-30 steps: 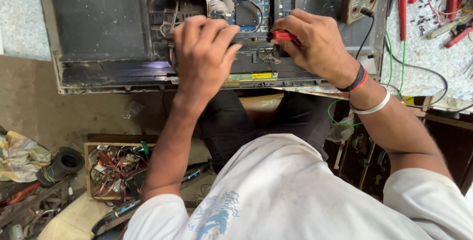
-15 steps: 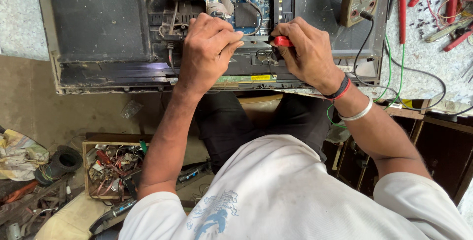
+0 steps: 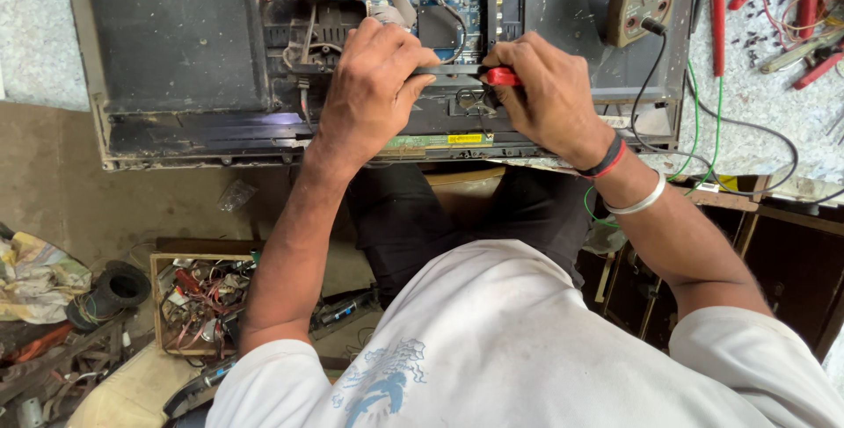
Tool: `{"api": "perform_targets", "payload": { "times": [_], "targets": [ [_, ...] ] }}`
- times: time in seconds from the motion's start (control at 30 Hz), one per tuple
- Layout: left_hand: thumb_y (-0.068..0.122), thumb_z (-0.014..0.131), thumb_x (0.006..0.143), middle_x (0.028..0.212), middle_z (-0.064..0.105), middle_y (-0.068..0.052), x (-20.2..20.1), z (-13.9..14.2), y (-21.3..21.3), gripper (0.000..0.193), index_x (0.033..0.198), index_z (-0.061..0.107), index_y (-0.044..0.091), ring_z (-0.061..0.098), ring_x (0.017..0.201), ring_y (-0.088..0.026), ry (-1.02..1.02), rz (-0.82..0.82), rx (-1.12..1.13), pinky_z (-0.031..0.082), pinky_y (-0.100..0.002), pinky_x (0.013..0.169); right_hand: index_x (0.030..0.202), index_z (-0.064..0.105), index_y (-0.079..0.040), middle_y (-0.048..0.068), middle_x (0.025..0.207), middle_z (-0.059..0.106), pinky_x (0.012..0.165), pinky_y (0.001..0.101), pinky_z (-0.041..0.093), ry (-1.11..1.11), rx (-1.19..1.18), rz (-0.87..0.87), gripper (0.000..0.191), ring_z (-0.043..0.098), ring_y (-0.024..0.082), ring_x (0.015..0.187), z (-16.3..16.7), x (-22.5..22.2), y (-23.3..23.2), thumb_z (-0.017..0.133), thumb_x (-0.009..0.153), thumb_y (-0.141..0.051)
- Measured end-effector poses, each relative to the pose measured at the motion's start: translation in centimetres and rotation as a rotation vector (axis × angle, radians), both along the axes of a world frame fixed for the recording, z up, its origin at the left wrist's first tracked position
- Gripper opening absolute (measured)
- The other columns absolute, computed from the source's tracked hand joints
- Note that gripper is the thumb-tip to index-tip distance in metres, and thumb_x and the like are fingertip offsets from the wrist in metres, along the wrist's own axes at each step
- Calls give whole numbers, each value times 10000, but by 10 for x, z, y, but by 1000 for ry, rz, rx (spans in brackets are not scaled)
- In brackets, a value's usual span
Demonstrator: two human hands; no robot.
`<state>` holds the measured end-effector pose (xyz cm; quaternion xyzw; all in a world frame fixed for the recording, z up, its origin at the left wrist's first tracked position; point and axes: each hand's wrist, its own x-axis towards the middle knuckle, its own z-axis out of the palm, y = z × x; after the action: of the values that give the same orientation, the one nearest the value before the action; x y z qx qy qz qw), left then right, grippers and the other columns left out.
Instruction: The person tests a television power supply board using multimeter probes, repositioning the green test wire and probing components on the board inside the TV casing. They then set the board aside, lift the TV chassis, and use a screwdriver to unscrew and work on the mainboard inside the television.
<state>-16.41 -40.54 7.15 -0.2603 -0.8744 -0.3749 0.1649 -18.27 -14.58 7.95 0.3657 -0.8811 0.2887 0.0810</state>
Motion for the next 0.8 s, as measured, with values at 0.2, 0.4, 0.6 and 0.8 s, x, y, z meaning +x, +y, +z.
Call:
{"api": "perform_targets", "payload": {
  "times": [0.2, 0.4, 0.6, 0.8],
  "targets": [
    [135, 930, 729, 1148, 573, -97, 19, 10, -12, 528, 1158, 635, 54, 551, 1081, -310, -12, 130, -152, 467, -447, 978, 1141, 616, -41, 107, 965, 626, 686, 384, 506, -11, -23, 3, 304, 649, 303, 805, 2, -3, -1, 835, 931, -56],
    [103, 945, 765, 1077, 579, -82, 12, 0, -19, 425, 1052, 633, 68, 556, 1071, -294, -74, 102, -38, 462, -444, 970, 1128, 636, -26, 106, 935, 620, 669, 365, 489, -99, -110, 12, 243, 623, 276, 754, -2, -3, 0, 807, 956, -35],
    [63, 917, 810, 1022, 604, -73, 6, -2, -24, 338, 1005, 641, 57, 578, 1037, -280, -95, 43, -34, 474, -428, 944, 1021, 656, -22, 101, 830, 588, 577, 347, 440, -167, -96, 40, 221, 568, 245, 648, 0, -4, 1, 847, 946, -104],
    [62, 911, 798, 1016, 634, -69, 9, 5, -27, 327, 1015, 667, 56, 600, 1021, -275, -112, 38, 14, 500, -417, 917, 1054, 644, -42, 90, 908, 603, 647, 356, 473, -182, -184, 63, 236, 596, 251, 740, 5, 1, -2, 849, 960, -112]
  ]
}}
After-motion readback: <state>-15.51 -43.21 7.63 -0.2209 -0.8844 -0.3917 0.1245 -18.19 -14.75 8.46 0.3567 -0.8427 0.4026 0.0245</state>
